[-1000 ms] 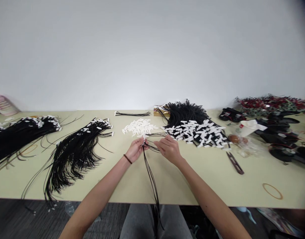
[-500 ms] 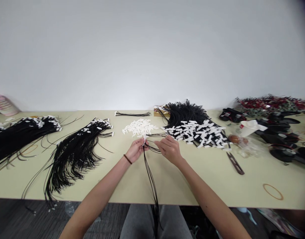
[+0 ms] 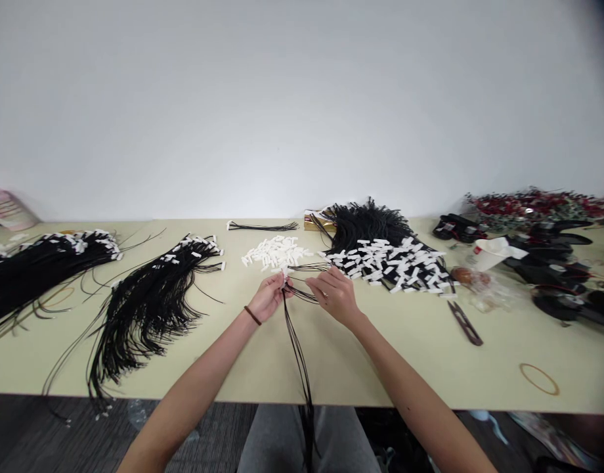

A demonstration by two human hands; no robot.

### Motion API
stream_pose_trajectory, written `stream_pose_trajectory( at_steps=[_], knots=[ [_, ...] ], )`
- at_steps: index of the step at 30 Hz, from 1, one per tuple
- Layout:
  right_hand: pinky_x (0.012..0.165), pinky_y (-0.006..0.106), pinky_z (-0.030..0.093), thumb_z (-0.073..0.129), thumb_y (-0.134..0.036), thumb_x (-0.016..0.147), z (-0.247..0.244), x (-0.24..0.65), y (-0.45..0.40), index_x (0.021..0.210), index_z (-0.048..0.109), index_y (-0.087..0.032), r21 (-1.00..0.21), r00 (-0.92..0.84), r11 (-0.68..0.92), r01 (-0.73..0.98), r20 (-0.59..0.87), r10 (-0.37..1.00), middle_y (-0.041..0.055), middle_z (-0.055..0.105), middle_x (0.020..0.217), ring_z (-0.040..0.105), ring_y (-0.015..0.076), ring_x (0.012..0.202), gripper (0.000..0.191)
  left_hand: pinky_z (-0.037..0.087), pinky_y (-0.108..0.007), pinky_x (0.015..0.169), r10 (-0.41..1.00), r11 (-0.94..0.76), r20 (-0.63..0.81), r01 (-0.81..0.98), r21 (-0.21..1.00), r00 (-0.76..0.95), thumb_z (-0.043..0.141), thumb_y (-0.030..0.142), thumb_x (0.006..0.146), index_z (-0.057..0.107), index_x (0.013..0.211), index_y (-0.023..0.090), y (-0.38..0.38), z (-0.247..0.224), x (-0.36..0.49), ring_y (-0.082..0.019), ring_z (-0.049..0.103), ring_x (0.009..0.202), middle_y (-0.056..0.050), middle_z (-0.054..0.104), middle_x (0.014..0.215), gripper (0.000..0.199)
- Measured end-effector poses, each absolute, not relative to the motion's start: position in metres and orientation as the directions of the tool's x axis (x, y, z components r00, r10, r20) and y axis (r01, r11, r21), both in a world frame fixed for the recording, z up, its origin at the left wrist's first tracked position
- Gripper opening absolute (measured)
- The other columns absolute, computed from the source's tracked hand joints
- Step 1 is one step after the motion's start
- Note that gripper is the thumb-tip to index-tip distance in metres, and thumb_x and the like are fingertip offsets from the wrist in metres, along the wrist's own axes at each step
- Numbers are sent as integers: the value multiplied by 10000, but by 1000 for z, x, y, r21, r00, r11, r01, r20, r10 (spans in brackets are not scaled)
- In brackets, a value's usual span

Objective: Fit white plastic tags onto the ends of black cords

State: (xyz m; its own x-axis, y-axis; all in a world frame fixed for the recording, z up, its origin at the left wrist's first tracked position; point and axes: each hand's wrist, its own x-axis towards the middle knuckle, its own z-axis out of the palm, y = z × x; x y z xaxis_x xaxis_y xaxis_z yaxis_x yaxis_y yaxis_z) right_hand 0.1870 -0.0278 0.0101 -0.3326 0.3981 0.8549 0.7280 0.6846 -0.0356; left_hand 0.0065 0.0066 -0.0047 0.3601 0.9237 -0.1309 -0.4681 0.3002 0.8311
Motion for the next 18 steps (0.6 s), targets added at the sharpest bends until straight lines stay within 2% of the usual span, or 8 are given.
stream_pose_trajectory(
  at_steps=[7,18],
  knots=[
    [664,245,362,545,-177,818,7,180,-30,824,626,-180,-31,-352,673,739,834,425,9,548,643,388,128,662,81,471,-203,520,921,287,-116,-444,849,373,693,342,676,576,677,110,5,-5,7,-80,542,518,-17,604,649,260],
    [641,237,351,541,-156,814,4,177,-30,727,625,-186,-29,-306,641,767,861,406,3,521,587,367,125,632,125,468,-230,545,915,292,-125,-414,862,384,693,347,675,592,694,110,4,-7,8,-99,557,554,-29,612,663,259]
  ],
)
